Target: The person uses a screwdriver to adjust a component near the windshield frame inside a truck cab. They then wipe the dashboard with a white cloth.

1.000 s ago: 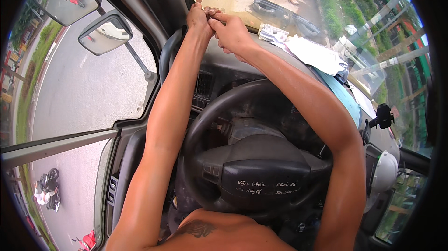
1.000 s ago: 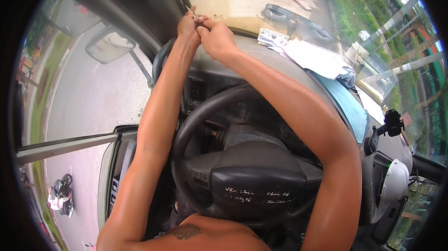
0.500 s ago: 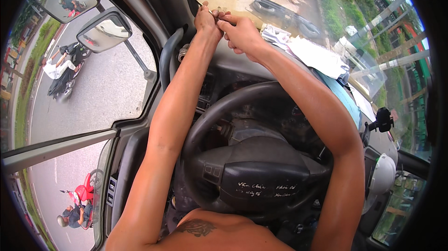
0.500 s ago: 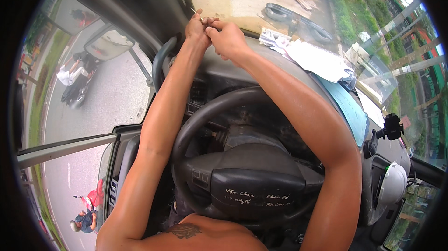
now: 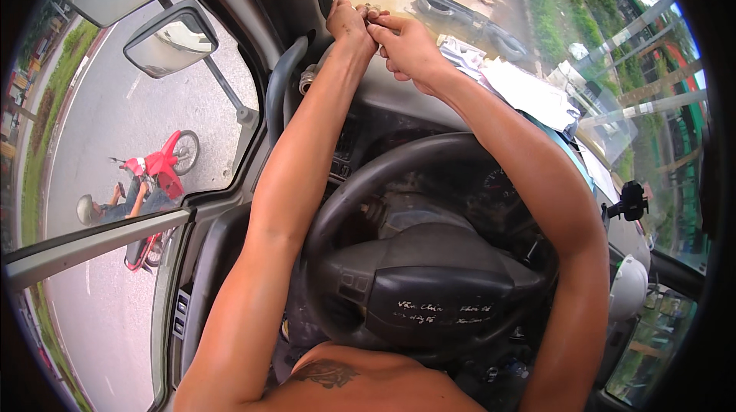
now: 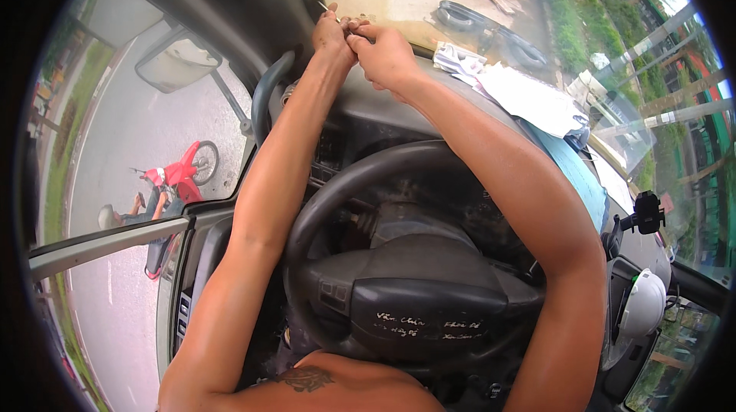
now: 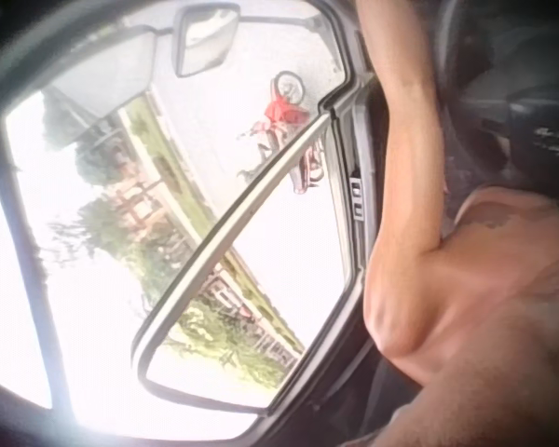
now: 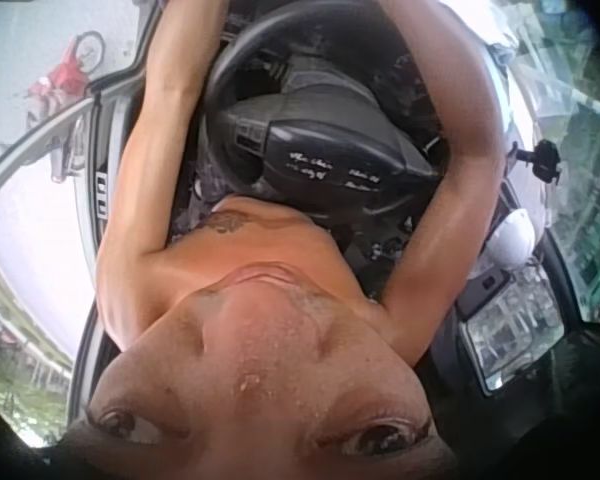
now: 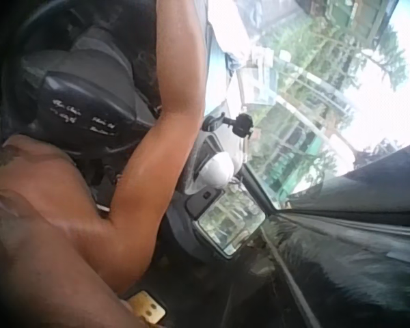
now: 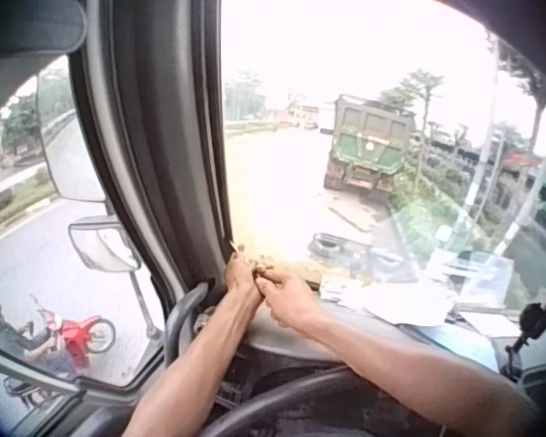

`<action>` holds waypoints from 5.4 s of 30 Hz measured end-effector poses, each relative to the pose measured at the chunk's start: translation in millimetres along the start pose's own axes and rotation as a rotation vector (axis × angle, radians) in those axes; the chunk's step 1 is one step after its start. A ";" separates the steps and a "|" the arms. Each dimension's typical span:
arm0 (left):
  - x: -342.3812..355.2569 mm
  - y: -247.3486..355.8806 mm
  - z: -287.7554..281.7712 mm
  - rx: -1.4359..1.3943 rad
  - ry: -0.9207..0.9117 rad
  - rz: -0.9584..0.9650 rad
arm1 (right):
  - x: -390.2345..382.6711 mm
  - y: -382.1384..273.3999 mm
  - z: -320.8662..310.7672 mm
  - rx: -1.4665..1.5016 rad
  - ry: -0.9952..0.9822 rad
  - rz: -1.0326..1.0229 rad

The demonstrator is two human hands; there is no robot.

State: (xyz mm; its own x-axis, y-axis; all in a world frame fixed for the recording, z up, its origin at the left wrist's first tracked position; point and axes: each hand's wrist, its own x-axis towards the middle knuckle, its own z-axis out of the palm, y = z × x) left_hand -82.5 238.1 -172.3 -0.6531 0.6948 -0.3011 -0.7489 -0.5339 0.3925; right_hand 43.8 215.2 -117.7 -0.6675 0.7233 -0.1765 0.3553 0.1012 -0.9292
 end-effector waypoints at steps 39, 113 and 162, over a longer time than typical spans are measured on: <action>6.1 -7.4 -25.3 0.045 -0.089 -0.001 | 16.0 16.9 0.4 -0.151 0.038 -0.029; 24.5 -13.8 -26.1 0.367 0.004 -0.186 | 26.2 8.9 8.0 -0.177 -0.038 0.065; 51.1 -12.3 -33.3 0.323 0.113 -0.228 | 43.9 12.8 15.0 -0.299 0.005 0.014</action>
State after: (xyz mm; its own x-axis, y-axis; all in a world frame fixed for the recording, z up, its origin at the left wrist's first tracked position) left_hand -110.3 264.1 -221.5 -0.4959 0.7112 -0.4984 -0.8141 -0.1810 0.5518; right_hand 9.2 238.0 -142.3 -0.6584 0.7293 -0.1864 0.5419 0.2874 -0.7898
